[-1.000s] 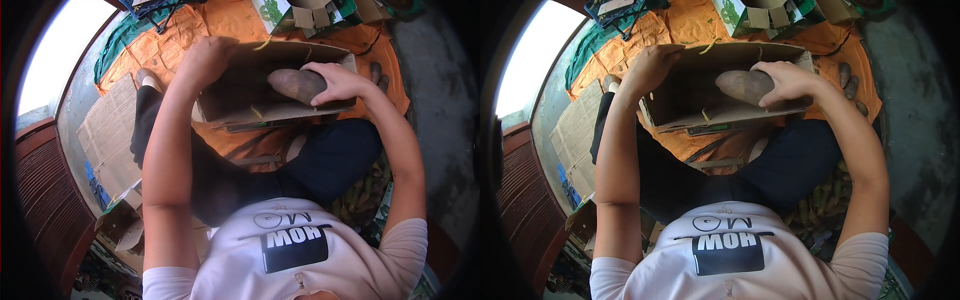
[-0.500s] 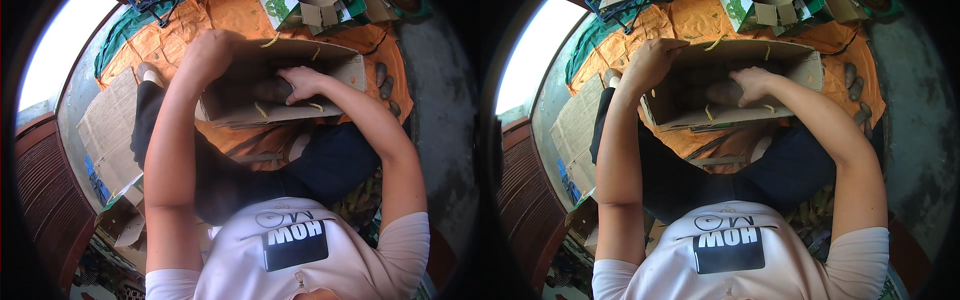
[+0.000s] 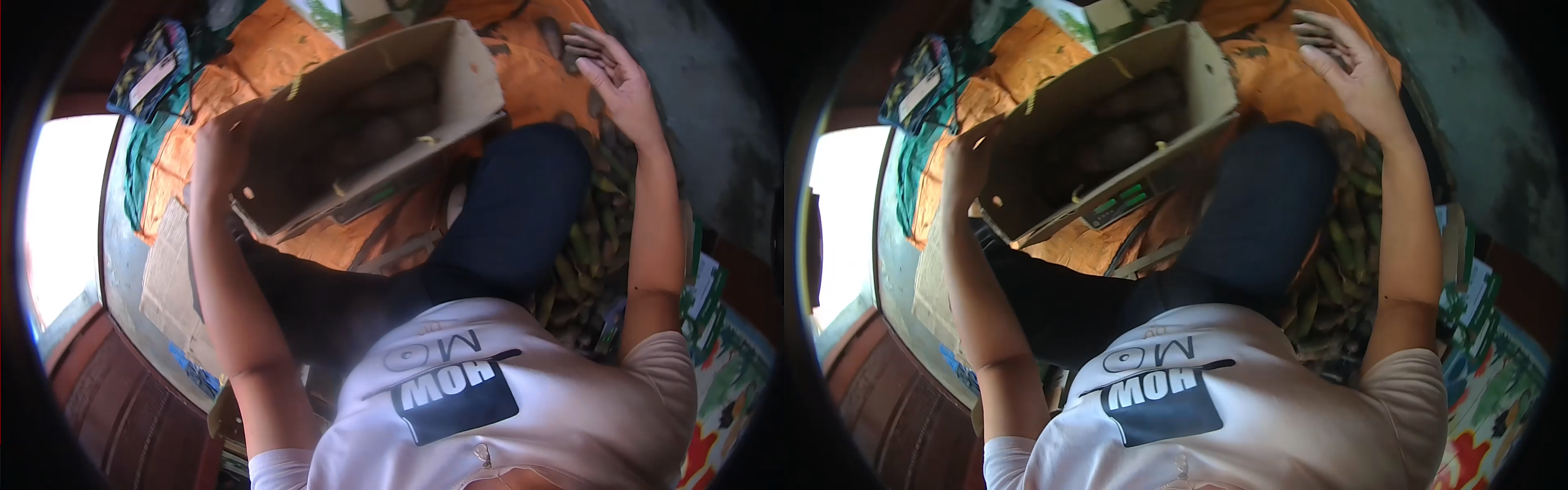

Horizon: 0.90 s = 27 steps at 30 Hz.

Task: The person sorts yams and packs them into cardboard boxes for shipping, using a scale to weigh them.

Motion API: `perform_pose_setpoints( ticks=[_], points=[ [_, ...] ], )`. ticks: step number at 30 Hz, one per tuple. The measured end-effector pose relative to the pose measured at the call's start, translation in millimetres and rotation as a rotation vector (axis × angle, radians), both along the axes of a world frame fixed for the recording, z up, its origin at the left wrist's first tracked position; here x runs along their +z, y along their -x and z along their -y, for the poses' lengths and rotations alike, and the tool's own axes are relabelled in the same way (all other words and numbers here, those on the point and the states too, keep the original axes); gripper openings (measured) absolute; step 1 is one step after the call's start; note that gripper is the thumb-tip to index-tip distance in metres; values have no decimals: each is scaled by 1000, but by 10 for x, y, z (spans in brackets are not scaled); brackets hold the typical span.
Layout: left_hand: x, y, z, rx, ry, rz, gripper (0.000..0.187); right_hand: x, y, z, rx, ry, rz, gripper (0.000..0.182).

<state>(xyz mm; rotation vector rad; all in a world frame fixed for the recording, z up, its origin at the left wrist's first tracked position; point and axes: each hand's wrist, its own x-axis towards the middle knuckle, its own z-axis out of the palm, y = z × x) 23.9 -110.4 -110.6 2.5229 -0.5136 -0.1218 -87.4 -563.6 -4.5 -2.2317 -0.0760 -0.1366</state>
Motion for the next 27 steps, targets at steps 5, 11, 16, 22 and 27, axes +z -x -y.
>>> perform_pose_setpoints(
  ticks=[5, 11, 16, 22, 27],
  points=[
    [-65, -38, -87, 107, 104, 115, 38, -579, 1821, 1633, -616, 193, -306, 33],
    [-77, -37, -406, 286, 224, -17, 64, -1539, 4105, 1919, -870, 241, -622, 35],
    [41, 47, -726, 246, -10, 122, 64, -2422, 5626, 1896, -999, 59, -986, 41],
    [11, 269, -1214, 487, -93, 60, 49, -3232, 6138, 1448, -962, -216, -1144, 47],
    [-163, 351, -1598, 581, -103, 12, 49, -3300, 5873, 571, -908, -182, -1661, 66]
  ],
)
